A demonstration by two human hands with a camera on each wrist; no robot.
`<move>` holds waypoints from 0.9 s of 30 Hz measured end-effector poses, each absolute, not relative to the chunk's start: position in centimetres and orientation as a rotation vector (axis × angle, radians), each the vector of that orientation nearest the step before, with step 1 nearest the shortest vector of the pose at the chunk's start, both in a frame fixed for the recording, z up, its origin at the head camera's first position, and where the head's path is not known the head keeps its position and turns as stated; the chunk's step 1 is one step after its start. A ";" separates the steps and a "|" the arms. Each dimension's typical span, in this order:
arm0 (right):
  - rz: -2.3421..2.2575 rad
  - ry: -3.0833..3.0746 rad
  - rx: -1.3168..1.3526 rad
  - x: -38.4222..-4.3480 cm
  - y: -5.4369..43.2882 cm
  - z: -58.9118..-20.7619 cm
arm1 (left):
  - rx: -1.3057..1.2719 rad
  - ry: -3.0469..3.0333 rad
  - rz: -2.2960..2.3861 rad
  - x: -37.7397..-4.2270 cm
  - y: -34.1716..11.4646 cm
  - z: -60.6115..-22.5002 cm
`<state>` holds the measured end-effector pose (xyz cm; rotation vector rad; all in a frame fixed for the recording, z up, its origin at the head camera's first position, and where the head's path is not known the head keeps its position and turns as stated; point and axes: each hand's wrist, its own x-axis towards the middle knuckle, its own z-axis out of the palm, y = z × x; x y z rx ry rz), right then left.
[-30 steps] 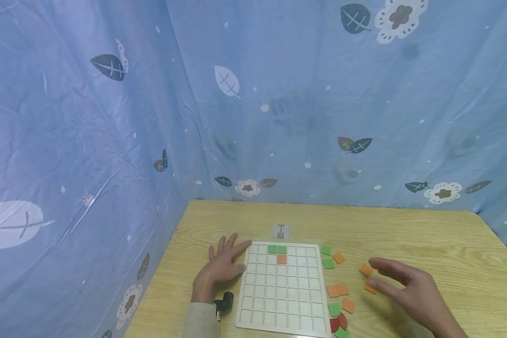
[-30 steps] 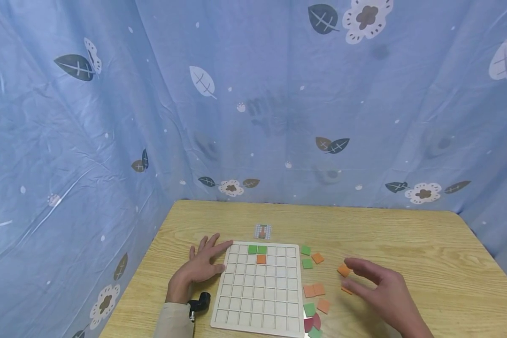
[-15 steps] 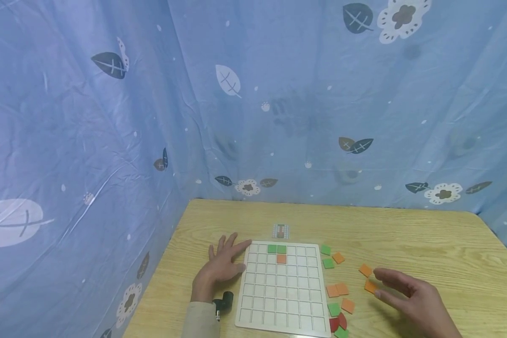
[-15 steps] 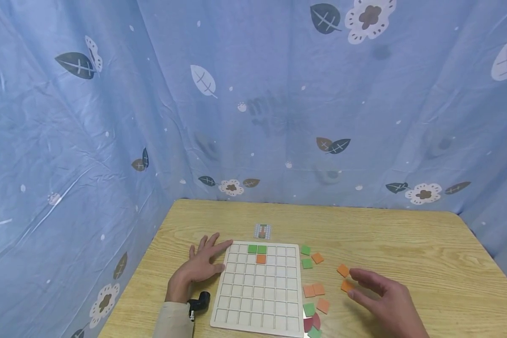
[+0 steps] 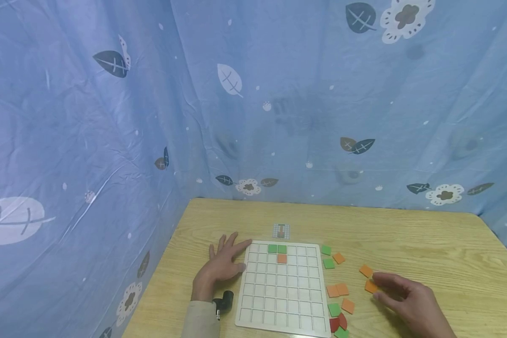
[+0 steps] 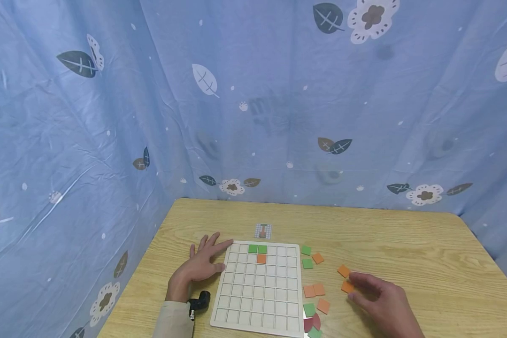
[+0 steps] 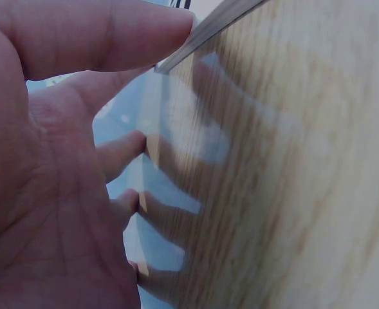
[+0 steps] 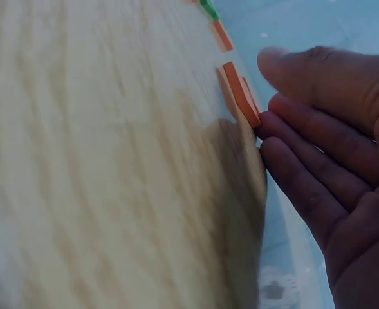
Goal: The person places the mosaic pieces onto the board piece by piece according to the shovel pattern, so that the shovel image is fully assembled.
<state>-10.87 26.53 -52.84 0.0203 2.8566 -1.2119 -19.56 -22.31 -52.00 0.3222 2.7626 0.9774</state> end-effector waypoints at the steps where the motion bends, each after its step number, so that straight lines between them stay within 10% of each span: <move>1: -1.208 2.866 0.017 -10.9 26.5 -52.9 | 0.321 2.761 0.981 -19.5 -22.3 -52.0; 27: -1.133 2.968 0.037 -11.2 25.9 -53.4 | 0.324 2.753 0.971 -19.5 -22.4 -51.8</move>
